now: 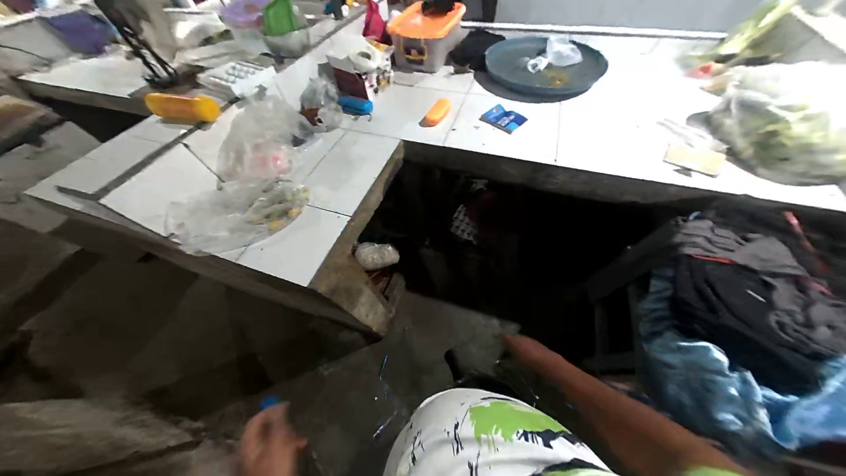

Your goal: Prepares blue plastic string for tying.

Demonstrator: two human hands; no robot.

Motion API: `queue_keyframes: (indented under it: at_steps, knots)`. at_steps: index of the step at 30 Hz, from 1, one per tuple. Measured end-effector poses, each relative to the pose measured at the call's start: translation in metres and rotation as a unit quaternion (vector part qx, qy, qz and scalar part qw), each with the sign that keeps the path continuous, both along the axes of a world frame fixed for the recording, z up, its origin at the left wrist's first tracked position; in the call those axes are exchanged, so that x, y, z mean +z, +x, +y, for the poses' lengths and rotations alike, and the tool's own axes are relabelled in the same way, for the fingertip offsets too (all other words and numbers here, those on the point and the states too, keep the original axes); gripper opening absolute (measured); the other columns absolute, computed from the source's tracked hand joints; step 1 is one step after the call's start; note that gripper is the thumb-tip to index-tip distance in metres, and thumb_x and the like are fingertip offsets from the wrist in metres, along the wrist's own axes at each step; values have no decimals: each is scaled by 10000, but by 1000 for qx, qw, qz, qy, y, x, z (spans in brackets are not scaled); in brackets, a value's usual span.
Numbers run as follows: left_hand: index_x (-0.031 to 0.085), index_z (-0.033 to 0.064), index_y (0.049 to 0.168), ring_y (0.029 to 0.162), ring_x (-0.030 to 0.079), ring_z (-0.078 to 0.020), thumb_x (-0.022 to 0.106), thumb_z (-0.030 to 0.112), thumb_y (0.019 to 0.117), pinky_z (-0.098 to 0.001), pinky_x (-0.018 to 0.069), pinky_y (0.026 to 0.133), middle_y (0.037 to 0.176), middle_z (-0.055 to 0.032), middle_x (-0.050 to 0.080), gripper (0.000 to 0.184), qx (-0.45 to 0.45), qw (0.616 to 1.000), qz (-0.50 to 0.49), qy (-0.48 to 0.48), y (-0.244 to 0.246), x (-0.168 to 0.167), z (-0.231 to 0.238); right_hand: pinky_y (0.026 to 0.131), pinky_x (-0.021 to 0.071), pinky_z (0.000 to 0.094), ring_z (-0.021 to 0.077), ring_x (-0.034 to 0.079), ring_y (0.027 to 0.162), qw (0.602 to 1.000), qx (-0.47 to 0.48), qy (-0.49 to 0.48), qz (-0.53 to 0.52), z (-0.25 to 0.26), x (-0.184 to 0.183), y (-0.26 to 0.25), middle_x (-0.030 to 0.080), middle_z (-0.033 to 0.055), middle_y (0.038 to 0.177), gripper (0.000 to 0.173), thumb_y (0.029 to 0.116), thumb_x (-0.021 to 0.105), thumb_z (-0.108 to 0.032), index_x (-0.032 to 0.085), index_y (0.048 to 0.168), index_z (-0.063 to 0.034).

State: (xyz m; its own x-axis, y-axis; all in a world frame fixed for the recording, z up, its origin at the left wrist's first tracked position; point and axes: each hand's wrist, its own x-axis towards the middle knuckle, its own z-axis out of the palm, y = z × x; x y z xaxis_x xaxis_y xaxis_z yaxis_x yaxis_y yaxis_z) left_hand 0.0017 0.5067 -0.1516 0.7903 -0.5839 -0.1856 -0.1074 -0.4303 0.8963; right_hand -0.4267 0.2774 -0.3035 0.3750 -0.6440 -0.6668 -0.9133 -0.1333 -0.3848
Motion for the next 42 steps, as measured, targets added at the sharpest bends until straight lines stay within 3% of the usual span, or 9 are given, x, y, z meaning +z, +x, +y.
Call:
queue_keyframes:
  at_steps: [4, 7, 10, 18, 22, 26, 34, 38, 42]
  knots:
    - [695, 41, 1155, 752, 681, -170, 570, 257, 1045, -389, 600, 675, 984, -98, 710, 273, -391, 912, -55, 109, -84, -13, -101, 1105, 492, 461, 224, 560, 1335, 948, 67, -34, -310, -24, 70, 91, 466, 56, 1575, 865, 845, 843, -383, 409, 1581, -249]
    - [710, 89, 1049, 694, 630, -66, 572, 249, 1036, -260, 564, 639, 872, 3, 687, 211, -476, 878, -43, 29, -111, -18, -141, 905, 580, 382, 169, 685, 1015, 877, 110, 76, -462, -30, 88, 118, 642, 91, 1361, 587, 971, 718, -266, 514, 1498, -108]
    - [704, 103, 1053, 666, 612, -42, 620, 257, 1015, -226, 544, 618, 842, 28, 681, 180, -467, 882, -33, 47, -109, -13, -171, 707, 530, 306, 111, 604, 731, 873, 94, 128, -461, -49, 82, 110, 656, 72, 865, 311, 1054, 581, -299, 676, 1102, -6]
    - [652, 80, 1283, 988, 701, -357, 669, 220, 992, -587, 552, 913, 1090, -183, 714, 324, -433, 775, -130, 441, -58, -73, -191, 911, 565, 442, 211, 687, 982, 911, -286, 47, -293, -155, -18, -13, 717, 129, 1116, 314, 1079, 534, -276, 697, 1187, -30]
    - [665, 3, 1268, 1132, 664, -402, 626, 117, 1007, -584, 503, 1017, 1199, -242, 689, 287, -347, 787, -128, 493, -16, -109, -129, 744, 522, 415, 196, 592, 826, 768, -618, 0, -166, -189, -66, -106, 646, 114, 1067, 471, 1078, 464, -454, 618, 1291, -63]
    - [654, -14, 1265, 1138, 654, -403, 592, 206, 1037, -594, 508, 1007, 1215, -253, 675, 323, -213, 775, -87, 589, 12, -114, -47, 904, 547, 493, 272, 647, 1045, 661, -747, -48, -52, -193, -102, -172, 646, 176, 1196, 509, 1070, 462, -448, 612, 1300, -20]
    - [544, 12, 1412, 1143, 643, -437, 513, 318, 1083, -619, 521, 961, 1302, -281, 622, 451, -133, 715, 18, 686, -2, -83, -61, 1103, 432, 582, 407, 569, 1303, 880, -445, 146, 84, -139, -170, -162, 607, 270, 1363, 474, 1065, 522, -367, 611, 1361, -7]
    - [616, 59, 1336, 971, 707, -258, 448, 349, 1106, -477, 593, 846, 1149, -148, 712, 407, -163, 763, 194, 595, -47, -85, -116, 1062, 465, 586, 398, 612, 1234, 891, -392, 223, 45, -121, -188, -128, 637, 252, 1314, 510, 1030, 599, -399, 590, 1384, -32]
    - [594, 57, 1393, 1189, 633, -341, 549, 357, 1063, -548, 492, 1036, 1299, -206, 654, 448, -257, 691, 165, 655, -46, -100, -83, 1066, 458, 591, 394, 612, 1236, 895, -376, 238, 45, -130, -180, -107, 644, 250, 1301, 543, 1008, 628, -439, 605, 1364, -31]
